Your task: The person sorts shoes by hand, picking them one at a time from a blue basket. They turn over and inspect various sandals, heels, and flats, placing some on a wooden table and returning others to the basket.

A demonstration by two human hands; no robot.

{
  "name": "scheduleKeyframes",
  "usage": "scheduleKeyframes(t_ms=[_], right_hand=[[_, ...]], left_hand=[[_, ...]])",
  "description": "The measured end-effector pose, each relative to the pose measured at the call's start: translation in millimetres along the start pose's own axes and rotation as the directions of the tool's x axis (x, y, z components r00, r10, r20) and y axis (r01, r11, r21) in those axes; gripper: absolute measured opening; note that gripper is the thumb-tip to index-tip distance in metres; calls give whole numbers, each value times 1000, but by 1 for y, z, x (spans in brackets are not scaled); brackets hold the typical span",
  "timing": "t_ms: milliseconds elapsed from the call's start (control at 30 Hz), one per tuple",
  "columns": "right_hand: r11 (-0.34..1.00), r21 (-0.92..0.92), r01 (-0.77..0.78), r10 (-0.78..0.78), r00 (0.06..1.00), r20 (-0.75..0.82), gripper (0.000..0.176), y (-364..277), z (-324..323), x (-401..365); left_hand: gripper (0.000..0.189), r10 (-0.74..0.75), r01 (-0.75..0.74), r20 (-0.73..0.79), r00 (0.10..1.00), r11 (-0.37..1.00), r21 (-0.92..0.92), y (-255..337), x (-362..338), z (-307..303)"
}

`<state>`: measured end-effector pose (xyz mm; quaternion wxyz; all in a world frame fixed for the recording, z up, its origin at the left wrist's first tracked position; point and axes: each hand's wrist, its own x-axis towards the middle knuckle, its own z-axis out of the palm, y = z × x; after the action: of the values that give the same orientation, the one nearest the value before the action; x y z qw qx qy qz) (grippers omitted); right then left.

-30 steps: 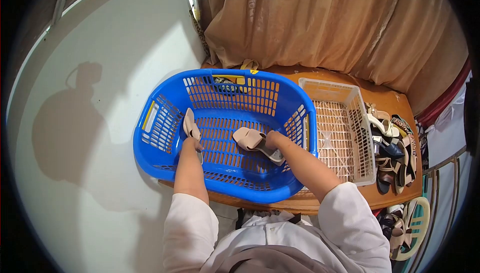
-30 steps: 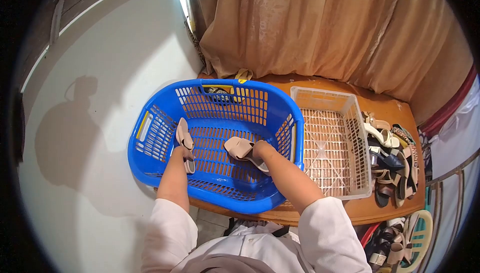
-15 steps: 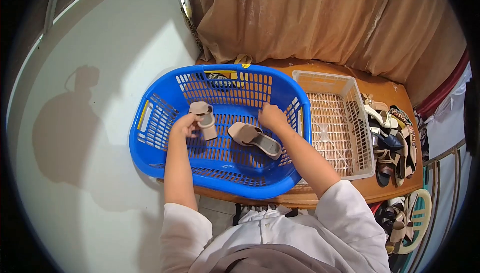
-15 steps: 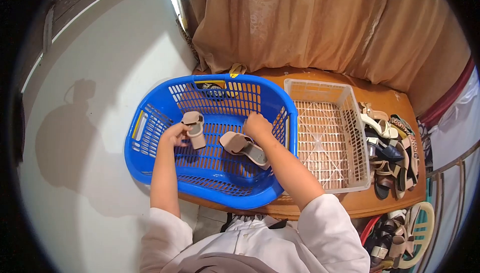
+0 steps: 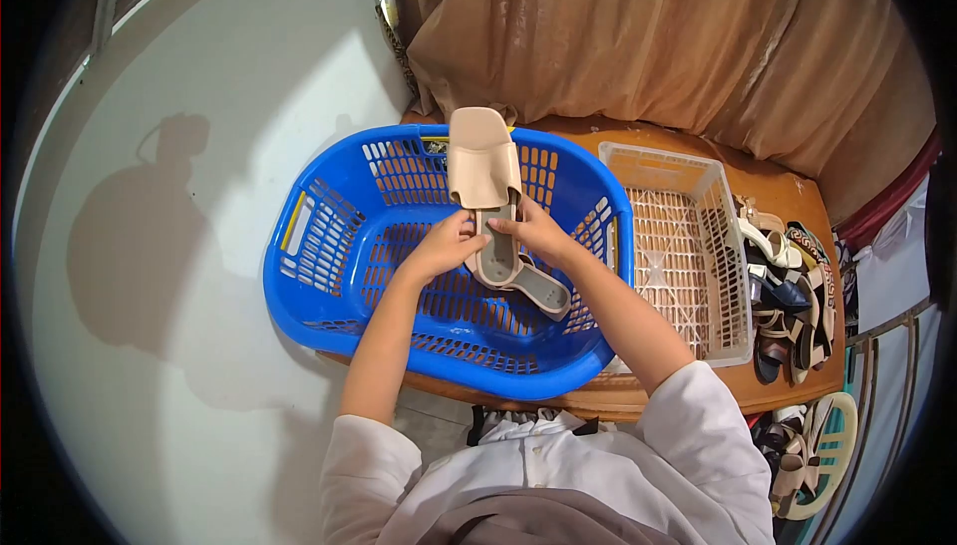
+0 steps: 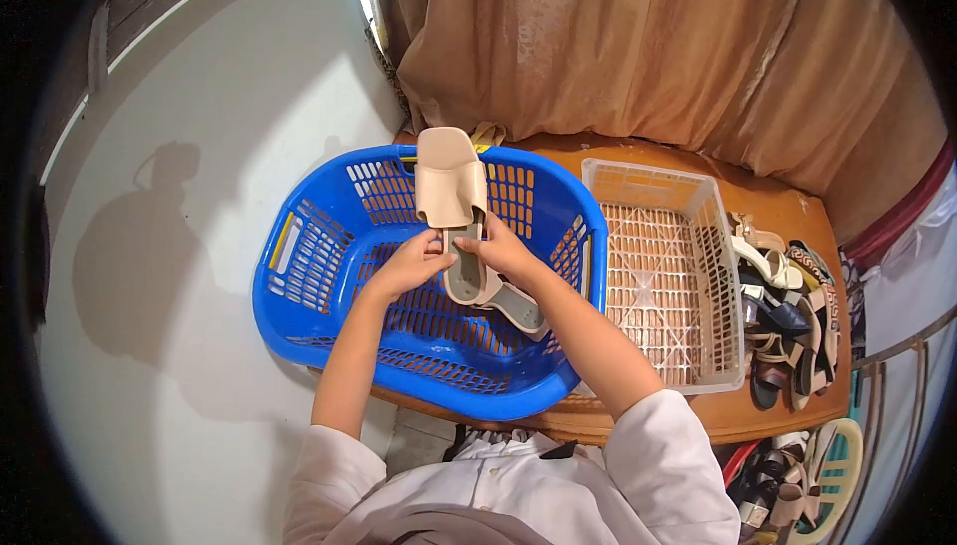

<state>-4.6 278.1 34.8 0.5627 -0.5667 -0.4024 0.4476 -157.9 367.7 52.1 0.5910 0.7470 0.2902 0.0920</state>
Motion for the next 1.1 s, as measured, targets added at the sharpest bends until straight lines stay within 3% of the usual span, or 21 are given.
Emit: scheduleKeyframes(t_ms=[67,167,200,300,333,433,633,667,767,833,933,967,1067,1100], right_hand=[[998,55,-28,28,1000,7,43,-4,1,0],[992,103,-68,67,998,12,46,-5,3,3],[990,113,-80,79,997,12,47,-5,3,3],[975,208,-72,85,995,-56,38,-9,6,-1],[982,178,-66,79,994,-70,38,-10,6,-1],[997,70,-43,50,993,-106,38,-9,5,-2],[996,-84,-22,15,996,-85,39,2,3,2],[993,-116,-16,9,998,-65,39,0,4,-1],[992,-124,21,-28,998,-58,40,4,7,-2],[992,-124,14,-23,997,-75,41,-3,8,-4],[897,-431,-99,65,993,-95,48,-17,4,-9],[886,-462,-26,-29,993,-112,49,-12,3,-8],[811,-552,197,-314,941,-126,58,0,6,-5],[804,-536,258,-386,912,-140,57,2,5,-3]], left_hand=[[36,94,-84,-103,990,991,101,-8,7,5],[37,179,-97,-246,953,946,310,-5,11,3],[36,281,-161,-379,882,935,317,-3,13,7],[39,494,-162,-479,725,799,579,7,6,4],[47,410,-174,-541,735,884,434,15,2,6],[59,739,-281,-460,492,635,720,14,4,6],[65,879,-272,-149,454,296,915,14,7,12],[65,862,-192,-151,484,273,943,14,9,14],[64,836,-150,-296,461,402,903,23,4,17],[65,778,-237,-379,501,545,804,17,7,15],[68,725,-328,-422,545,647,689,6,12,13],[69,715,-353,-424,555,665,659,3,13,14],[70,847,-266,-272,457,421,867,-2,14,20],[70,855,-286,-242,460,400,871,1,11,24]])
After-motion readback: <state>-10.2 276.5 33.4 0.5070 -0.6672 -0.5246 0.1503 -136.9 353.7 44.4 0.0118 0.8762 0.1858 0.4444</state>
